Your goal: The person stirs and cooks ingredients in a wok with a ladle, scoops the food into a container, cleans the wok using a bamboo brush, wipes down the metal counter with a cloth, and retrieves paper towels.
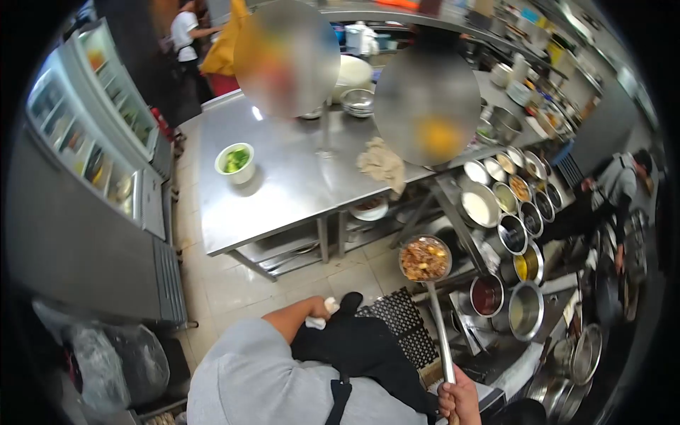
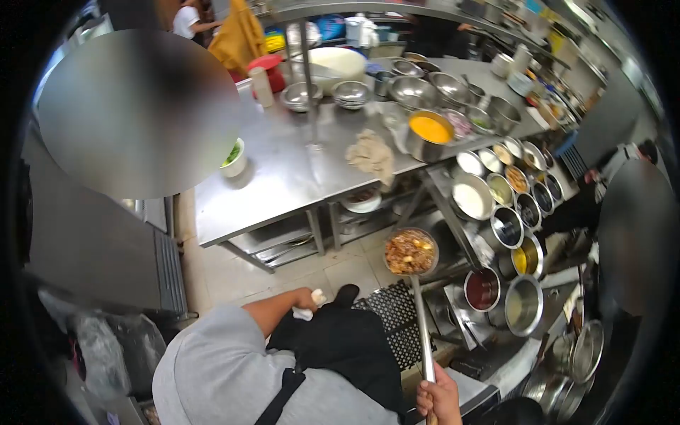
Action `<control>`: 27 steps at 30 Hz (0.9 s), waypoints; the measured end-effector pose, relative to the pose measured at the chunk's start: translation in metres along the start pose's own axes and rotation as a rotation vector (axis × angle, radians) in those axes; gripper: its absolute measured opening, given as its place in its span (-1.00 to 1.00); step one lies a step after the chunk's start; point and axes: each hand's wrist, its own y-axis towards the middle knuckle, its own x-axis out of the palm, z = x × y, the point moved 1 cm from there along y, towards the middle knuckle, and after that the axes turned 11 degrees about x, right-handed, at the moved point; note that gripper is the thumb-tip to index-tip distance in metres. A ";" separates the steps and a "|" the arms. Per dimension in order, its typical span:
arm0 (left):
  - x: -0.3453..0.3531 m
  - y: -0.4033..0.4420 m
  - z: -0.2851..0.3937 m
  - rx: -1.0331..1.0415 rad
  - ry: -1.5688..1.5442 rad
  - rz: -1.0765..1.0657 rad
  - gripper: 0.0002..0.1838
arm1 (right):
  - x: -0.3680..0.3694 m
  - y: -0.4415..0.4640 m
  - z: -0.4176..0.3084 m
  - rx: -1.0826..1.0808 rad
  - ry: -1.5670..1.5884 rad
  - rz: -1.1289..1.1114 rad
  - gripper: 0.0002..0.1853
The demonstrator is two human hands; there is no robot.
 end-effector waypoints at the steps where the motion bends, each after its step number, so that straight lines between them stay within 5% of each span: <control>1: 0.007 -0.020 -0.023 -0.054 -0.019 0.066 -0.43 | 0.017 0.014 -0.012 0.035 -0.059 -0.061 -0.30; 5: 0.007 -0.100 -0.081 -0.129 -0.281 0.387 -0.36 | 0.097 0.068 -0.046 0.116 -0.222 -0.232 -0.34; 9: -0.009 -0.142 -0.129 -0.227 -0.347 0.437 -0.36 | 0.200 0.121 -0.074 0.150 -0.345 -0.400 -0.34; 18: -0.012 -0.166 -0.228 -0.343 -0.448 0.368 -0.35 | 0.385 0.250 -0.090 -0.070 -0.630 -0.400 -0.30; 27: 0.008 -0.192 -0.281 -0.569 -0.576 0.191 -0.27 | 0.417 0.284 -0.085 -0.136 -0.756 -0.245 -0.28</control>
